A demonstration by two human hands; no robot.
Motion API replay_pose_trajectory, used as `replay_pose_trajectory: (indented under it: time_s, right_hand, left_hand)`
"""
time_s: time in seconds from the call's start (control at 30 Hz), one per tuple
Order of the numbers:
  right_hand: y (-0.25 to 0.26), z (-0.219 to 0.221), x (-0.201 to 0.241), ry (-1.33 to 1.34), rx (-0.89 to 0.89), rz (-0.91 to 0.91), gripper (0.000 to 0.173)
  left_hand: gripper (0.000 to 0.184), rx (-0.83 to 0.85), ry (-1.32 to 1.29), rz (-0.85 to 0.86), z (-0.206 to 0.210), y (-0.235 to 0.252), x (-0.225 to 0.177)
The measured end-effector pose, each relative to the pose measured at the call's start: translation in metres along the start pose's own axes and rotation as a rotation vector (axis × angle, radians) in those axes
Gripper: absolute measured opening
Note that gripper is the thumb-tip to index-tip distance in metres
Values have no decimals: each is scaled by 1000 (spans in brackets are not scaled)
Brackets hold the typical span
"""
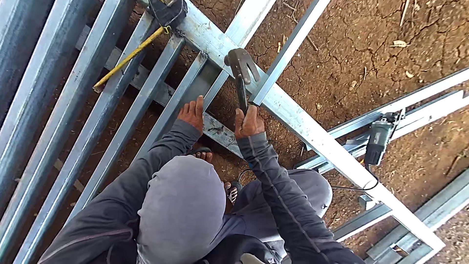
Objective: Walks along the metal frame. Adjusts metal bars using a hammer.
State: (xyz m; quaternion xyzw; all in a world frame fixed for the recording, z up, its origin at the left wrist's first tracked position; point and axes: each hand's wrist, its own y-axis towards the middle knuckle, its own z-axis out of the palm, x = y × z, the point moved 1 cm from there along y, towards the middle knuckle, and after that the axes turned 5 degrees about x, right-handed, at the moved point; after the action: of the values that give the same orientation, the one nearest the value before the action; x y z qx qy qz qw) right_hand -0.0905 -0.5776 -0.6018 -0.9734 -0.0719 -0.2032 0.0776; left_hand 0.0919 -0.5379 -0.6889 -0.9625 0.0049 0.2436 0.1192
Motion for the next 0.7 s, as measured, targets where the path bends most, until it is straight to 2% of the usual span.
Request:
replay_pose_trajectory:
  time_s: [0.1, 0.13, 0.23, 0.3, 0.33, 0.4, 0.47, 0.57, 0.67, 0.7]
  right_hand:
    - [22, -8, 12, -74, 408, 249, 48]
    - [27, -10, 10, -84, 454, 264, 49]
    - [10, -9, 0, 31, 299, 163, 49]
    - [-23, -12, 0, 192, 344, 251, 46]
    - [-38, -15, 2, 312, 462, 356, 44]
    - [-60, -22, 6, 720, 641, 601, 43]
    - [-68, -24, 9, 1155, 693, 823, 47]
    - [-59, -9, 15, 1746, 593, 951, 47]
    - [-38, -10, 31, 2134, 383, 1083, 53]
    - [-31, -11, 36, 2218, 313, 1103, 55]
  left_hand:
    - [66, 32, 11, -35, -1, 1, -1]
    - [66, 42, 13, -41, 0, 1, -2]
    - [66, 45, 4, -51, -2, 2, -2]
    - [63, 21, 0, -31, -1, 2, 0]
    - [62, 3, 2, -16, 0, 1, 1]
    - [60, -1, -31, -24, -1, 1, 2]
    - [60, 38, -45, -60, -5, 1, 0]
    - [56, 63, -71, -96, -8, 4, -2]
    - [59, 293, -52, -165, -29, 7, -14]
    - [57, 209, -64, -133, -22, 6, -9]
